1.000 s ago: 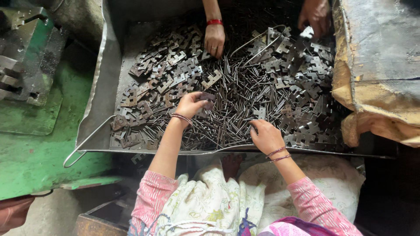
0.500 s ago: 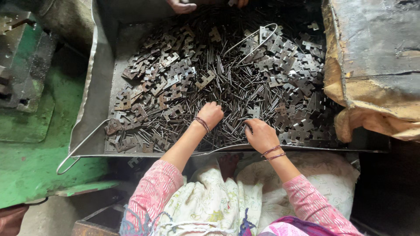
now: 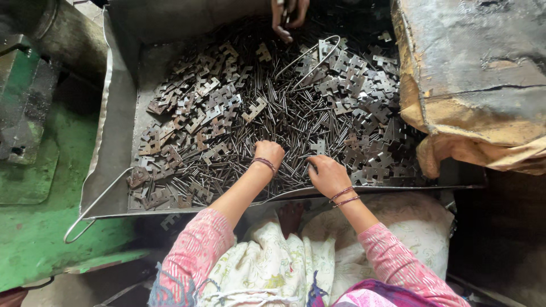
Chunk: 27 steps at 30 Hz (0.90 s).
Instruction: The person sits on the floor and repeatedly picks small metal plates and pins from a large bin, inserts the pins into the plates, and places the assembled units back into the bin. The task is performed by hand without tools, and other workers are visible nearby doing similar work.
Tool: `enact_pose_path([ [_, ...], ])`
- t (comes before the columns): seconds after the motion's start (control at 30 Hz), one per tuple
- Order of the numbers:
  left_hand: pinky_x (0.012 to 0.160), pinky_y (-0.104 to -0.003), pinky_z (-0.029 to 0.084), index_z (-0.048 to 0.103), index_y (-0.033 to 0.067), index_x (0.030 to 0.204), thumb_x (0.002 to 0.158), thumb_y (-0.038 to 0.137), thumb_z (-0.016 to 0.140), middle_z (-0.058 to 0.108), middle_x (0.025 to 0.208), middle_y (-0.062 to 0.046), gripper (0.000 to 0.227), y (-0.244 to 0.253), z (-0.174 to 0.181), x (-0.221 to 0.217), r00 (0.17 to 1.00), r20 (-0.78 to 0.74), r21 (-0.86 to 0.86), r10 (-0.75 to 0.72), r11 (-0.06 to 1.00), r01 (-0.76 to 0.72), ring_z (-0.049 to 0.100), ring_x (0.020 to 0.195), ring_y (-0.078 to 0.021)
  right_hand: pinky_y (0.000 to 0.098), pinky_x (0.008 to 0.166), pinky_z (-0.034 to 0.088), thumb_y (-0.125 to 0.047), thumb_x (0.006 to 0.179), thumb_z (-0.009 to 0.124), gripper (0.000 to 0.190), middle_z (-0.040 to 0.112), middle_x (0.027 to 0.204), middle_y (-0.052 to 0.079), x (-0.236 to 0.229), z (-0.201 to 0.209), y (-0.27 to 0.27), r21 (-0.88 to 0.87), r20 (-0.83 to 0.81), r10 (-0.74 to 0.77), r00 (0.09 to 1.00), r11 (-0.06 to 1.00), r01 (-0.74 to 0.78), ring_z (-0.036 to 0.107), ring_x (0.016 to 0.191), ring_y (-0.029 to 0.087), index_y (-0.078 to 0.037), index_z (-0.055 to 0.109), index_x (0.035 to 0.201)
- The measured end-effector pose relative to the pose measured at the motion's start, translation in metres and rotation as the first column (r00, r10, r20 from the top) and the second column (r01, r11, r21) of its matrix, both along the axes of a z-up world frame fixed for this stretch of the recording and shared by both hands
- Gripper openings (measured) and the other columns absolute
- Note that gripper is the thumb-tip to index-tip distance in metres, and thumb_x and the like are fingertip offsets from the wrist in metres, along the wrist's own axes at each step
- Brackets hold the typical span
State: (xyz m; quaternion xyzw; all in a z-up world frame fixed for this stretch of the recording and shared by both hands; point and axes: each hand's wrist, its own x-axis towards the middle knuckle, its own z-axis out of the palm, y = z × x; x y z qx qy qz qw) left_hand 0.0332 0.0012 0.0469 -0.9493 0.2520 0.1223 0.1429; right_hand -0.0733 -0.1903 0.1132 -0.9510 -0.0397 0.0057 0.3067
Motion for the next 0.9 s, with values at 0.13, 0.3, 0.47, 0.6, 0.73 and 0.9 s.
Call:
enact_pose_path([
  [0.13,0.074,-0.041,0.061,0.078,0.0057,0.091,0.085,0.006,0.068,0.076,0.098,-0.015,0.012,0.034,0.027,0.001,0.983,0.089,-0.444,0.16,0.89,-0.105,0.074,0.09,-0.0311,0.0403,0.089,0.058,-0.02,0.087,0.064,0.032,0.074,0.107,0.014,0.012,-0.015,-0.025,0.238,-0.018,-0.04,0.999,0.97,0.043,0.072,0.097,0.031,-0.012,0.075,0.115],
  [0.3,0.069,-0.033,0.059,0.078,0.0004,0.103,0.091,0.008,0.075,0.077,0.092,-0.014,0.014,0.036,0.04,-0.02,0.767,-0.611,-0.785,0.195,-0.032,-0.618,0.074,0.077,-0.0226,0.0471,0.094,0.054,-0.013,0.084,0.066,0.036,0.069,0.119,0.014,0.033,-0.033,-0.095,-0.134,-0.017,-0.136,0.991,0.982,0.132,0.065,0.112,0.036,-0.012,0.073,0.119],
  [0.47,0.069,-0.03,0.063,0.072,-0.0004,0.102,0.085,0.0,0.073,0.077,0.091,-0.008,0.017,0.015,0.016,-0.033,0.545,-0.812,-0.404,-0.21,-0.47,-0.784,0.077,0.077,-0.0174,0.0478,0.093,0.055,-0.02,0.083,0.073,0.034,0.066,0.122,0.011,0.043,-0.044,-0.13,-0.441,-0.311,-0.206,0.928,0.896,0.051,0.064,0.116,0.034,-0.013,0.071,0.116],
  [0.6,0.076,-0.028,0.061,0.073,-0.0027,0.103,0.082,-0.001,0.078,0.078,0.094,-0.008,0.022,0.01,-0.007,-0.037,0.626,-0.769,-0.521,-0.131,-0.44,-0.731,0.075,0.082,-0.0154,0.0467,0.093,0.056,-0.023,0.086,0.072,0.024,0.07,0.115,0.01,0.04,-0.027,-0.114,-0.382,-0.199,-0.179,0.963,0.92,0.092,0.067,0.112,0.034,-0.012,0.072,0.108],
  [0.73,0.078,-0.027,0.059,0.078,0.0034,0.105,0.077,0.005,0.085,0.081,0.094,-0.005,0.029,0.014,-0.016,-0.041,0.747,-0.61,-0.783,0.265,-0.056,-0.62,0.075,0.085,-0.0135,0.0495,0.089,0.056,-0.021,0.093,0.068,0.02,0.072,0.103,0.015,0.038,-0.016,-0.072,-0.337,-0.077,-0.197,0.977,0.928,0.161,0.068,0.105,0.037,-0.007,0.066,0.108],
  [0.9,0.079,-0.03,0.06,0.067,0.0075,0.12,0.073,0.004,0.086,0.079,0.096,-0.006,0.051,0.017,-0.002,-0.037,0.806,-0.494,-0.85,0.326,0.014,-0.527,0.074,0.087,-0.0123,0.0461,0.088,0.057,-0.017,0.083,0.073,0.028,0.066,0.111,0.014,0.043,-0.031,-0.027,-0.436,-0.167,0.065,0.984,0.89,-0.133,0.064,0.111,0.035,-0.008,0.063,0.108],
])
